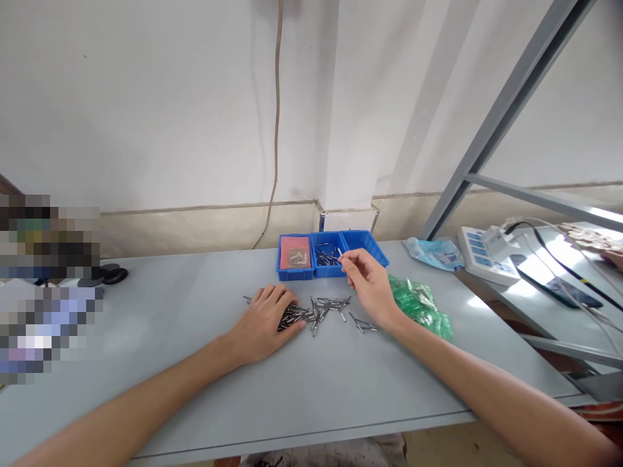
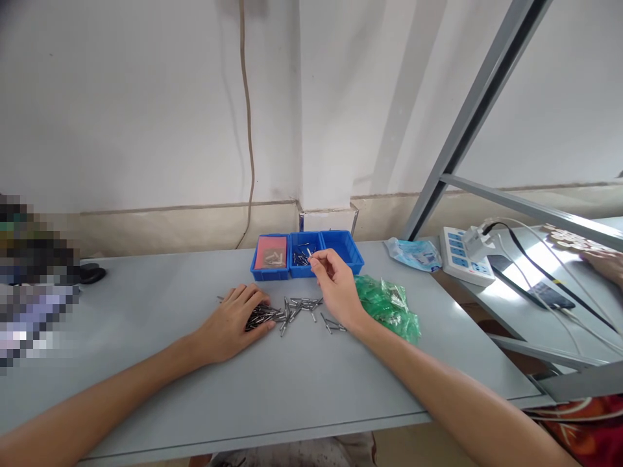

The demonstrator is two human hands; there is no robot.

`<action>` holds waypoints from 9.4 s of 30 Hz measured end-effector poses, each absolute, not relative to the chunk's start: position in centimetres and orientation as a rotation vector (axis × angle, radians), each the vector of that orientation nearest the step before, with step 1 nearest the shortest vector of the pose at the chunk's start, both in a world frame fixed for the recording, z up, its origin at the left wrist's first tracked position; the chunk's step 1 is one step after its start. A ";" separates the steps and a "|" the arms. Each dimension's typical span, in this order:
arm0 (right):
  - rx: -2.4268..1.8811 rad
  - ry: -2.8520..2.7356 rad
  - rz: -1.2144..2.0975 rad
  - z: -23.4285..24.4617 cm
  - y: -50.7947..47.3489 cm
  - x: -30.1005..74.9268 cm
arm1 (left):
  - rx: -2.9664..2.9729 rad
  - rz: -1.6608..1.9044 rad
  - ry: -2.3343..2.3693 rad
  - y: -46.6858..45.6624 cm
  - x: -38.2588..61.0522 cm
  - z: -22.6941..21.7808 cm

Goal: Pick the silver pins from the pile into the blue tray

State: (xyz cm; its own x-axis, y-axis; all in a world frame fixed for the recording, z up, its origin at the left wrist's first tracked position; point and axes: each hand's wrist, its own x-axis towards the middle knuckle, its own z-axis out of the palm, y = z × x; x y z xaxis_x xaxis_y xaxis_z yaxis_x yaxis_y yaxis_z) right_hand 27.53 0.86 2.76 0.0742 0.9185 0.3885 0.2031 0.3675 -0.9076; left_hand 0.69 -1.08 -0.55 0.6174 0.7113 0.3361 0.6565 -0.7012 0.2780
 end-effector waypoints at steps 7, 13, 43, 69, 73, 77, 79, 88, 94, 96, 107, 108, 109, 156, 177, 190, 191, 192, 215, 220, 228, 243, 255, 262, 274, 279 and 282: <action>-1.108 -1.439 0.754 2.7 0.6 27.4 | 2.718 0.628 1.142 -1.1 0.6 -0.5; -1.121 -1.453 0.758 2.4 0.8 27.4 | 2.712 0.626 1.142 -1.1 0.6 -0.5; -1.125 -1.512 0.735 2.3 0.8 27.5 | 2.731 0.624 1.138 -1.0 0.7 -0.5; -1.124 -1.543 0.662 2.5 0.5 27.6 | 2.741 0.626 1.127 -1.0 0.6 -0.4; -1.110 -1.539 0.655 2.6 0.4 27.5 | 2.752 0.622 1.125 -1.0 0.6 -0.4; -1.103 -1.558 0.643 2.6 0.3 27.4 | 2.756 0.623 1.128 -0.9 0.5 -0.5; -1.108 -1.575 0.631 2.5 0.4 27.4 | 2.760 0.614 1.127 -0.9 0.5 -0.5; -1.113 -1.704 0.423 2.8 0.3 27.5 | 2.759 0.599 1.133 -1.0 0.5 -0.5; -1.077 -1.830 0.294 3.3 0.0 27.7 | 2.757 0.605 1.114 -1.0 0.5 -0.5; -1.077 -1.845 0.354 3.5 -0.1 27.7 | 2.758 0.612 1.113 -1.0 0.5 -0.5; -0.972 -1.355 1.482 3.3 0.2 27.3 | 2.753 0.617 1.122 -0.9 0.5 -0.5; -0.957 -1.333 1.514 3.3 0.2 27.4 | 2.754 0.619 1.120 -0.9 0.5 -0.6; -0.942 -1.318 1.537 3.3 0.2 27.4 | 2.755 0.618 1.117 -0.9 0.5 -0.6; -0.947 -1.250 1.453 2.6 1.2 27.9 | 2.744 0.614 1.106 -1.0 0.5 -0.4; -1.087 -1.896 0.244 2.8 0.4 27.7 | 2.769 0.619 1.092 -1.0 0.4 -0.5; -1.089 -1.833 0.458 2.6 0.4 27.3 | 2.768 0.624 1.090 -1.0 0.4 -0.5; -1.087 -1.809 0.529 2.6 0.4 27.3 | 2.768 0.626 1.092 -1.0 0.4 -0.5; -1.087 -1.775 0.612 2.5 0.4 27.3 | 2.769 0.627 1.095 -0.9 0.4 -0.5; -0.939 -1.265 1.365 2.8 0.8 27.3 | 2.764 0.569 1.111 -0.9 0.4 -0.4; -0.955 -1.259 1.341 3.0 0.8 27.4 | 2.762 0.588 1.105 -0.9 0.4 -0.4; -0.938 -1.232 1.360 3.0 0.8 27.4 | 2.752 0.568 1.113 -0.9 0.4 -0.5; -0.925 -1.220 1.331 2.8 0.9 27.4 | 2.771 0.593 1.098 -0.9 0.4 -0.5; -0.901 -1.207 1.369 3.0 0.7 27.4 | 2.763 0.603 1.097 -0.9 0.4 -0.5; -0.873 -1.241 1.359 3.1 0.7 27.5 | 2.768 0.589 1.101 -0.9 0.4 -0.5; -0.971 -1.331 1.193 3.1 0.6 27.3 | 2.772 0.609 1.089 -0.9 0.4 -0.5; -0.988 -1.355 1.160 3.1 0.6 27.4 | 2.762 0.595 1.097 -0.9 0.5 -0.3; -1.001 -1.365 1.154 2.9 0.6 27.4 | 2.763 0.589 1.098 -0.9 0.5 -0.3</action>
State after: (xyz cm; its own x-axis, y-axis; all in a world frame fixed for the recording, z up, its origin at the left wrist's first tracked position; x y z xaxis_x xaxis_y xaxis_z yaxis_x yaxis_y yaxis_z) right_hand 27.36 0.61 2.92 -0.1112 0.9755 0.1900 -0.0246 0.1885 -0.9818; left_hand 0.51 -0.94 -0.30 0.6632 0.6798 0.3131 0.6370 -0.7323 0.2409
